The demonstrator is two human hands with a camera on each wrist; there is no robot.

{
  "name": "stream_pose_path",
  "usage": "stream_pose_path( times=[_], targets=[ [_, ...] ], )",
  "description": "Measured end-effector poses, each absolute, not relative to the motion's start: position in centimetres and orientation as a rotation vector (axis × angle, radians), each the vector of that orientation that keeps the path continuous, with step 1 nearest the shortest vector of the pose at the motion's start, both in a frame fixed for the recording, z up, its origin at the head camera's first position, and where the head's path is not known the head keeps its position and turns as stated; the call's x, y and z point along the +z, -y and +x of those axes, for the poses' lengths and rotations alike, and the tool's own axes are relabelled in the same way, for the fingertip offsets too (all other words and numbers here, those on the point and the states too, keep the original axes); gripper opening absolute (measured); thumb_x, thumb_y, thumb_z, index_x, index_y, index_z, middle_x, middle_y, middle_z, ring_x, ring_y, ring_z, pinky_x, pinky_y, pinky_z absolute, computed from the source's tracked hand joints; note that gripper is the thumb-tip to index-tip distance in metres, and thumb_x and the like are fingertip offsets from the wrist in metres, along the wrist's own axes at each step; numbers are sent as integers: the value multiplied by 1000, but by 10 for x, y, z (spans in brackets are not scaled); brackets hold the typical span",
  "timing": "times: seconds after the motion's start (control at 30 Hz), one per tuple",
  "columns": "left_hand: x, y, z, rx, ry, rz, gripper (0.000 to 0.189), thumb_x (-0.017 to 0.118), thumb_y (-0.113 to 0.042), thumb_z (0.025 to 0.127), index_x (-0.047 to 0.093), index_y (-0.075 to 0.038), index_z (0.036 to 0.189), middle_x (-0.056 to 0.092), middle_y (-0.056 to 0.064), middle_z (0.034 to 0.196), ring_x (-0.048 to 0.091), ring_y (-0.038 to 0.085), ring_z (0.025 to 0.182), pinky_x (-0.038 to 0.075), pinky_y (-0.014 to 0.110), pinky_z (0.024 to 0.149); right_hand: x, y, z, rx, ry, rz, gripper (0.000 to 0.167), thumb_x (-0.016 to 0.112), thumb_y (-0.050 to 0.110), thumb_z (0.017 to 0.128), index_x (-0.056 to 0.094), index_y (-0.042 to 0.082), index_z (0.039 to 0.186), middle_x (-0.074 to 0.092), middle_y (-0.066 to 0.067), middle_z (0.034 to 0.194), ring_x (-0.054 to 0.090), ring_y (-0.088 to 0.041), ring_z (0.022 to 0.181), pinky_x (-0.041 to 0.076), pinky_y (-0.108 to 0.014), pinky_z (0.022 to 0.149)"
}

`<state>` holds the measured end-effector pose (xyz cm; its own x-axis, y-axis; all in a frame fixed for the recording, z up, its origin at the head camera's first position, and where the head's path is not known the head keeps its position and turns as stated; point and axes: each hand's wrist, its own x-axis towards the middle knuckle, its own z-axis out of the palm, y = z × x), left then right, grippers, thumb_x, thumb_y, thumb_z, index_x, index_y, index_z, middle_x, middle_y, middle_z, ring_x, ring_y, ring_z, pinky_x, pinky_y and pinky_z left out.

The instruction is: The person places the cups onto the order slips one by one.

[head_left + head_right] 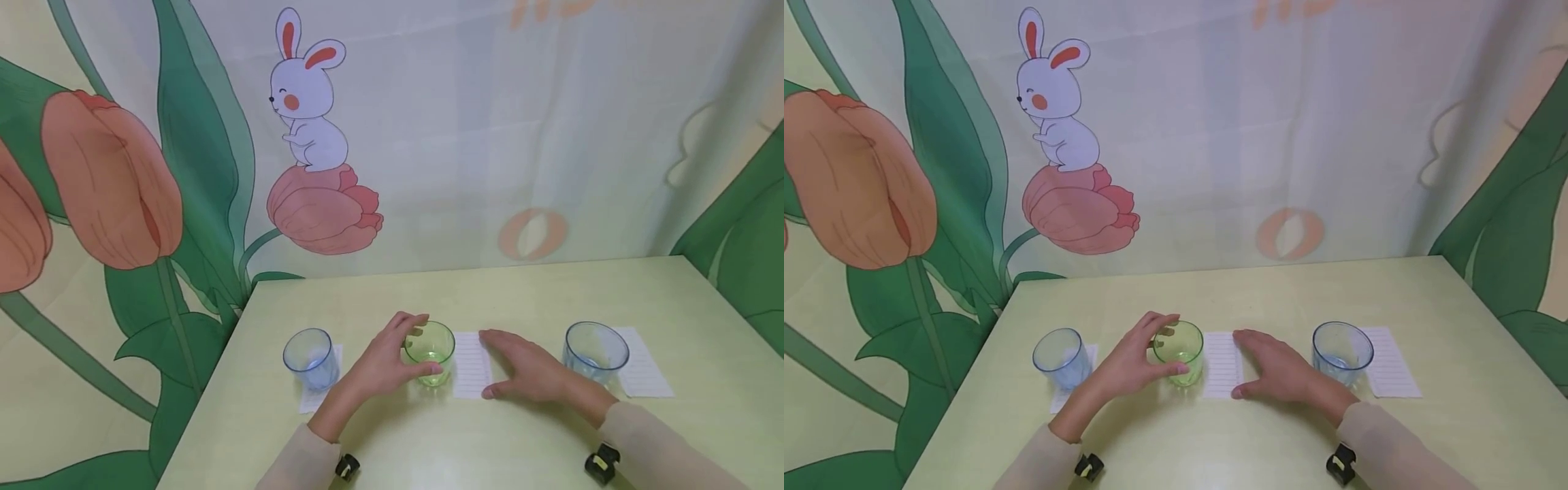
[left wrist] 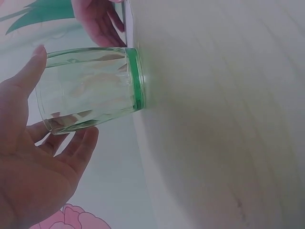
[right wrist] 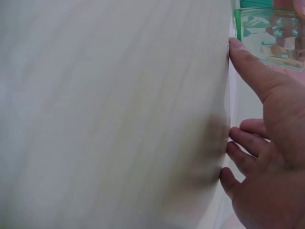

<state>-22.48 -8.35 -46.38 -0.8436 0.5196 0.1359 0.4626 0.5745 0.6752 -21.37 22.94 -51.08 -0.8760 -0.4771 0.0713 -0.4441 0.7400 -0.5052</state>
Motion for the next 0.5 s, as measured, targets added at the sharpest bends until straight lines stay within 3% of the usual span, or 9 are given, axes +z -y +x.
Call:
stream_pose_path(
  times=[0.13, 0.5],
  targets=[
    [-462, 83, -224, 1135, -2721, 847, 89, 85, -56, 87, 46, -23, 159, 51, -10, 141, 57, 17, 133, 52, 42, 103, -508, -230, -213, -807, -2874, -754, 112, 92, 54, 77, 42, -3, 158, 43, -23, 162, 39, -46, 150, 32, -62, 121],
    [-463, 85, -224, 1143, -2706, 828, 88, 85, -55, 87, 47, -22, 159, 51, -8, 141, 57, 17, 136, 52, 44, 105, -508, -228, -214, -798, -2865, -757, 112, 91, 55, 77, 41, -3, 159, 43, -23, 162, 39, -46, 150, 31, -62, 122]
  ],
)
